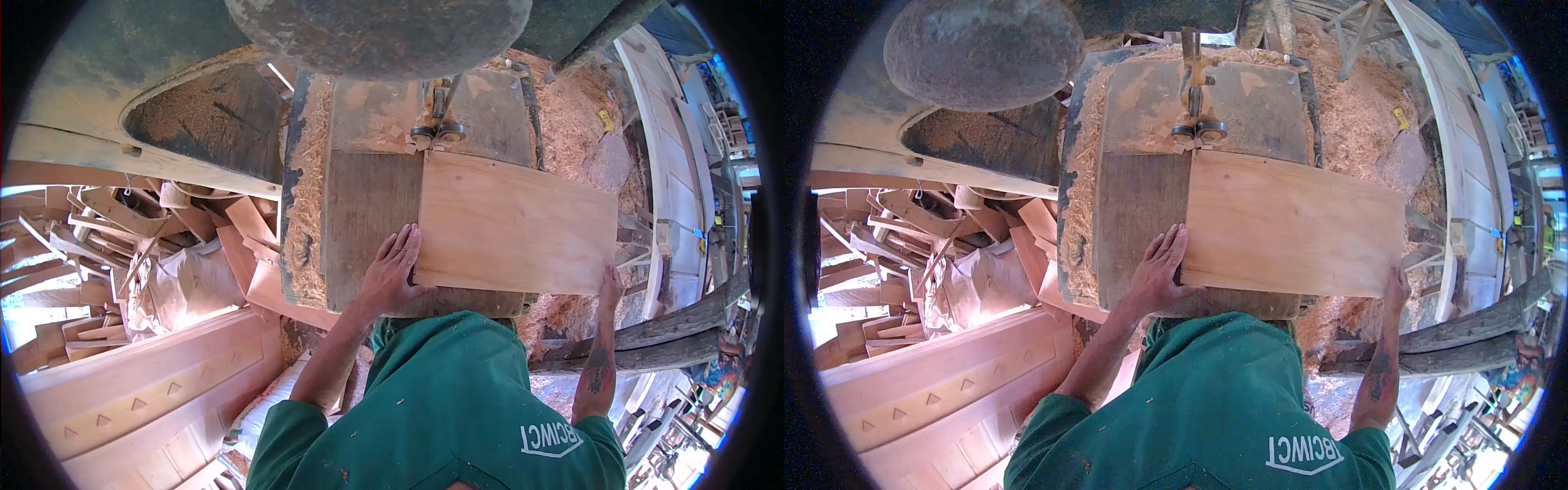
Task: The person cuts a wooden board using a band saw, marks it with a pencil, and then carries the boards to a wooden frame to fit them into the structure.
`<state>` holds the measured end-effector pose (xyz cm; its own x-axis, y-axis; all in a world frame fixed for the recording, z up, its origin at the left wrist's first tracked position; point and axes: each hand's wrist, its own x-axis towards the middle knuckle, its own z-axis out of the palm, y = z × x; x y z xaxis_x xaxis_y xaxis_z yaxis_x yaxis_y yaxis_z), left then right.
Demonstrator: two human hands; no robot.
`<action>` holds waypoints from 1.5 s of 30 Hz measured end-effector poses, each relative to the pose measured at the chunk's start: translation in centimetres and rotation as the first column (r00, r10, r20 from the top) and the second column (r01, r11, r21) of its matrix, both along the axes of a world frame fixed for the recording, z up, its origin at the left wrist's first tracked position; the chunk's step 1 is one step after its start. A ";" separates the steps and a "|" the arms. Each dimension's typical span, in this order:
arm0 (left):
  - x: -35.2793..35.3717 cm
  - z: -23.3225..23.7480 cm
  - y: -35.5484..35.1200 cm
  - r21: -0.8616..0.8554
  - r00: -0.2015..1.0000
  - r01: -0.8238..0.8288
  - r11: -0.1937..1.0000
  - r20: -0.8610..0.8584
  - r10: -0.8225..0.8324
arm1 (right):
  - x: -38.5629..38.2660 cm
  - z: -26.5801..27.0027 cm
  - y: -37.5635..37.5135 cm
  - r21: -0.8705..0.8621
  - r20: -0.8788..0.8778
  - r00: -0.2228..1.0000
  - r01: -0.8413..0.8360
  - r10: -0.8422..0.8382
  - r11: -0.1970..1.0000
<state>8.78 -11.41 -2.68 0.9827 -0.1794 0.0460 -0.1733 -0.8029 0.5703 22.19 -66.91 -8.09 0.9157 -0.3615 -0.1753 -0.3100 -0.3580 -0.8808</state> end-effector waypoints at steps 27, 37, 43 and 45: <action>0.3 0.0 0.0 0.013 1.000 -0.012 1.000 -0.001 0.012 | 0.1 1.0 1.2 -0.078 -0.022 1.000 -0.013 0.011 0.997; 0.4 0.0 0.0 0.014 0.999 -0.029 0.999 -0.020 0.029 | 0.0 1.0 1.6 0.057 -0.014 0.999 -0.035 0.036 0.998; -0.2 -0.2 0.0 0.012 1.000 -0.011 1.000 -0.010 0.011 | -1.2 2.5 2.0 -0.106 -0.122 0.991 -0.062 0.049 0.992; -1.3 0.3 -0.2 0.002 1.000 0.009 1.000 -0.027 -0.009 | -2.7 2.4 1.5 -0.117 -0.134 0.990 -0.054 0.038 0.992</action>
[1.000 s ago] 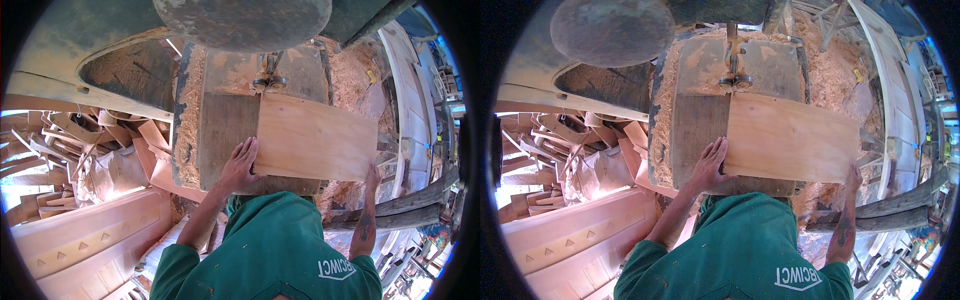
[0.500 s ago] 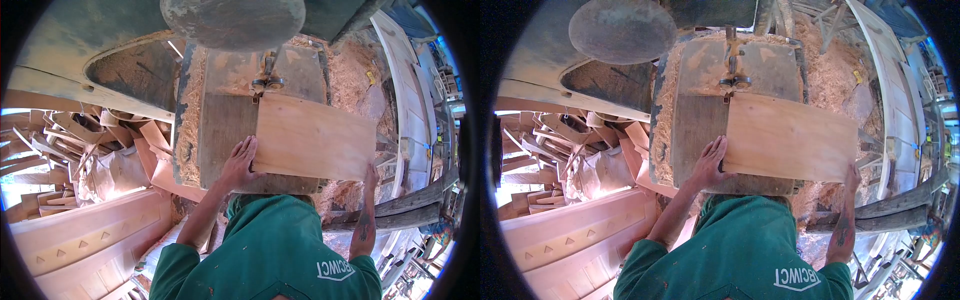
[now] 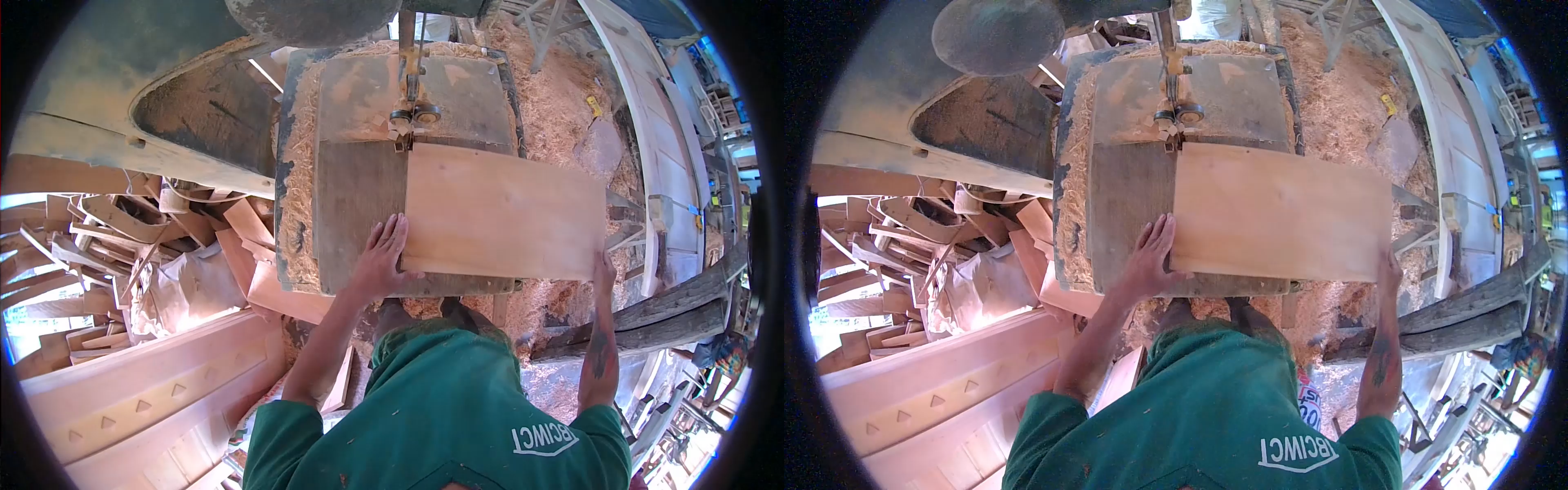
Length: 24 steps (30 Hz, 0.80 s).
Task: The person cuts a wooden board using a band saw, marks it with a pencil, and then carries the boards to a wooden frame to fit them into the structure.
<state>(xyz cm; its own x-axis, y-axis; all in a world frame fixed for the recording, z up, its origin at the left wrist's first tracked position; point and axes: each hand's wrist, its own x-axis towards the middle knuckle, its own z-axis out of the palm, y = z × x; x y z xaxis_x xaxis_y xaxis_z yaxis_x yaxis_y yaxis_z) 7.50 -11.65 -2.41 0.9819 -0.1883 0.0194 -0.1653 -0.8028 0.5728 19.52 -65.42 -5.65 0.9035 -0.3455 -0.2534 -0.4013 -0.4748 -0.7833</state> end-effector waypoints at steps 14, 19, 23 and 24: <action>-1.2 -0.3 -4.5 -0.270 0.890 -0.428 0.862 0.041 0.455 | -21.3 -0.2 2.5 0.164 -0.298 0.914 0.333 -0.275 0.929; -3.3 -0.6 -8.3 -0.215 0.978 -0.094 0.972 0.164 0.131 | -26.1 0.6 8.4 0.422 -0.234 0.922 0.382 -0.308 0.822; -2.7 0.6 -9.9 -0.086 0.998 -0.023 0.996 0.050 0.027 | -29.8 -0.6 11.7 0.485 -0.369 0.883 0.448 -0.289 0.751; -2.1 0.5 -9.9 -0.037 0.999 -0.018 0.999 0.048 0.019 | -30.2 -0.6 12.6 0.488 -0.369 0.883 0.451 -0.292 0.747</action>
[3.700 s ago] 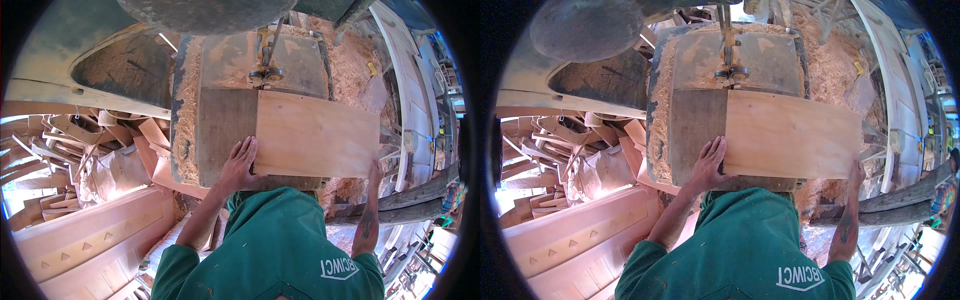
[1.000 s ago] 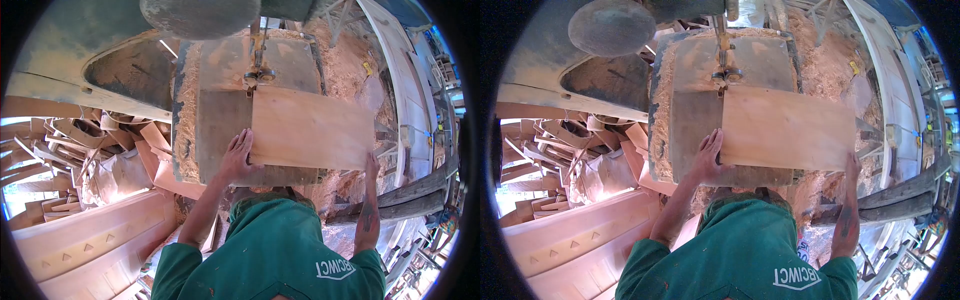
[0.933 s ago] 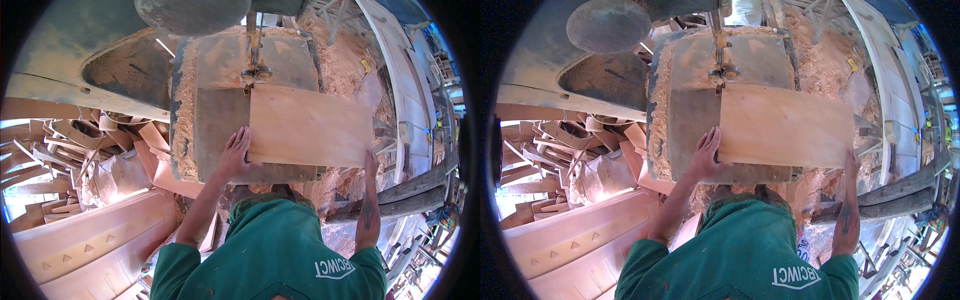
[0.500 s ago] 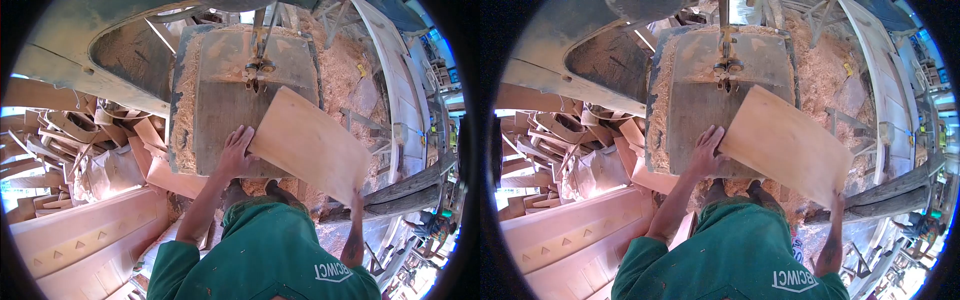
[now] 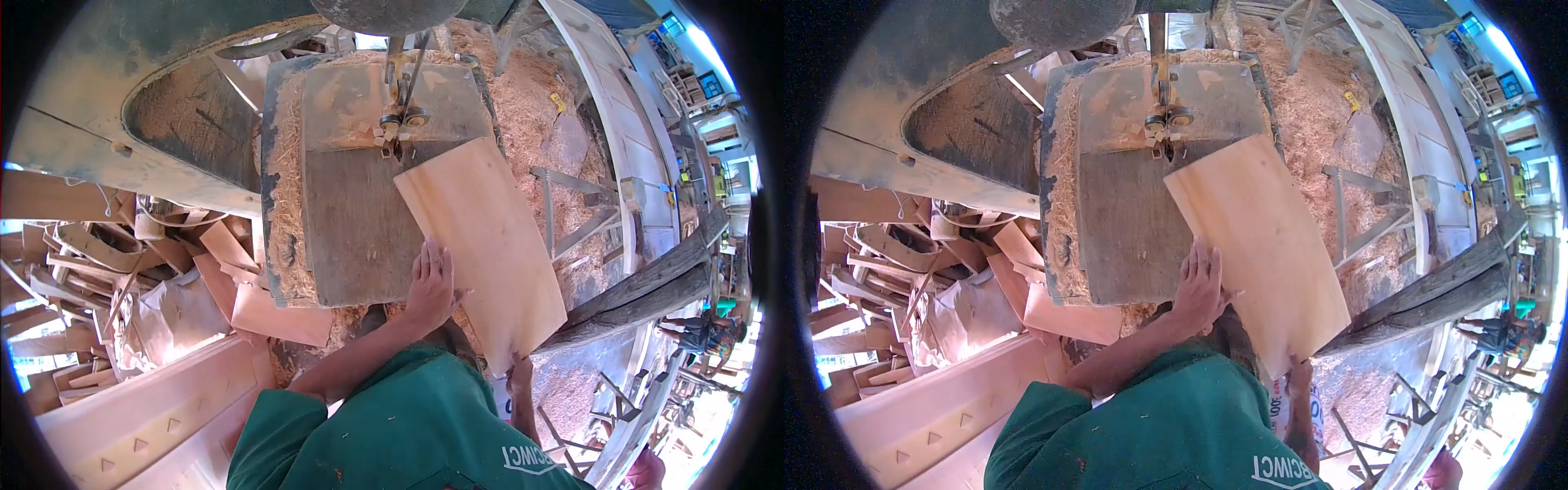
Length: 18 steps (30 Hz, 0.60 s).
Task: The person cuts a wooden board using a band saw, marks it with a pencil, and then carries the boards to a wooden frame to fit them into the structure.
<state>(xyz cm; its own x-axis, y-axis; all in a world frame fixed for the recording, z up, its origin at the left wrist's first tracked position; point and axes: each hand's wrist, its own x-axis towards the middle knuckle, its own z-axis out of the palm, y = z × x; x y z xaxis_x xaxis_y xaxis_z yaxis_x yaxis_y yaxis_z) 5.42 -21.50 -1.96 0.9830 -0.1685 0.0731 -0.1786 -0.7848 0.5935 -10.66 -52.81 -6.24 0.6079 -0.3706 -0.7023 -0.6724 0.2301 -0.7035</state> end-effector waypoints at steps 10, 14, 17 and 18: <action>2.9 -0.7 2.7 -0.002 0.985 0.171 0.985 0.016 -0.171 | -3.4 1.5 8.4 0.140 0.055 0.989 0.131 -0.140 0.981; 3.4 -0.8 3.0 0.012 0.983 0.183 0.983 0.012 -0.184 | -2.3 2.3 9.7 0.274 0.087 0.961 0.231 -0.263 0.934; 3.5 -0.7 2.9 0.040 0.986 0.167 0.985 0.005 -0.167 | -0.2 2.7 8.6 0.354 0.245 0.871 0.328 -0.425 0.876; 3.5 -0.9 2.9 0.032 0.986 0.166 0.986 0.013 -0.166 | 0.7 3.0 7.9 0.355 0.249 0.870 0.327 -0.426 0.876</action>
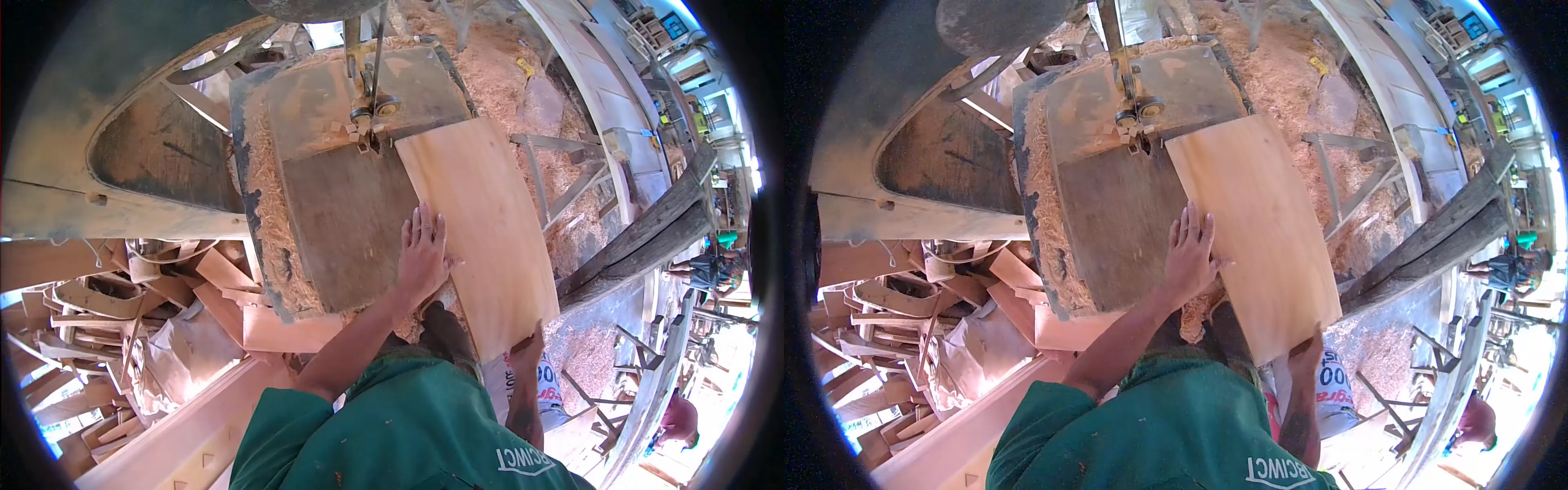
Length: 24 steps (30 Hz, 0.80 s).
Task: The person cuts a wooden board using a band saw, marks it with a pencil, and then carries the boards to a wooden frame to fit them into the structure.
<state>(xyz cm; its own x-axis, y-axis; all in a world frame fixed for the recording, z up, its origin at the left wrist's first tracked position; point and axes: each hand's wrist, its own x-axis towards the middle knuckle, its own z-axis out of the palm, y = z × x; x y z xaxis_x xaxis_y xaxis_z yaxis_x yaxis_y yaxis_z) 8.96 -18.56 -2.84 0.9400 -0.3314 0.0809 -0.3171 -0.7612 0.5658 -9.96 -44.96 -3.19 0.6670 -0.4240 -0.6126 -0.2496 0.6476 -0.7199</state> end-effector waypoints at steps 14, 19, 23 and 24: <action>-1.0 -2.1 -0.8 -0.073 0.991 -0.132 0.989 -0.011 0.132 | 1.1 -1.9 -6.0 -0.214 0.092 0.990 -0.081 0.103 0.973; -3.7 -2.0 -0.4 -0.072 0.988 -0.133 0.989 -0.094 0.126 | 0.2 -0.9 -5.7 -0.247 0.105 0.970 -0.186 0.218 0.951; -6.5 1.8 0.0 0.107 0.996 0.017 0.994 -0.088 -0.007 | -0.6 -2.2 -7.8 -0.210 0.114 0.984 -0.110 0.136 0.971; -7.0 3.3 0.1 0.187 0.978 0.156 0.970 -0.170 -0.124 | -0.9 -2.3 -8.5 -0.220 0.130 0.980 -0.120 0.151 0.968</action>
<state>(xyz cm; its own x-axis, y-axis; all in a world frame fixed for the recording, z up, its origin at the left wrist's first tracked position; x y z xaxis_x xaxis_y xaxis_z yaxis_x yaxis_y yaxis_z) 1.98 -18.50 0.47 0.8788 -0.4552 -0.1432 -0.3484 -0.8172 0.4592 -10.85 -53.48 -5.49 0.8019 -0.4324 -0.4122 -0.2079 0.4449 -0.8711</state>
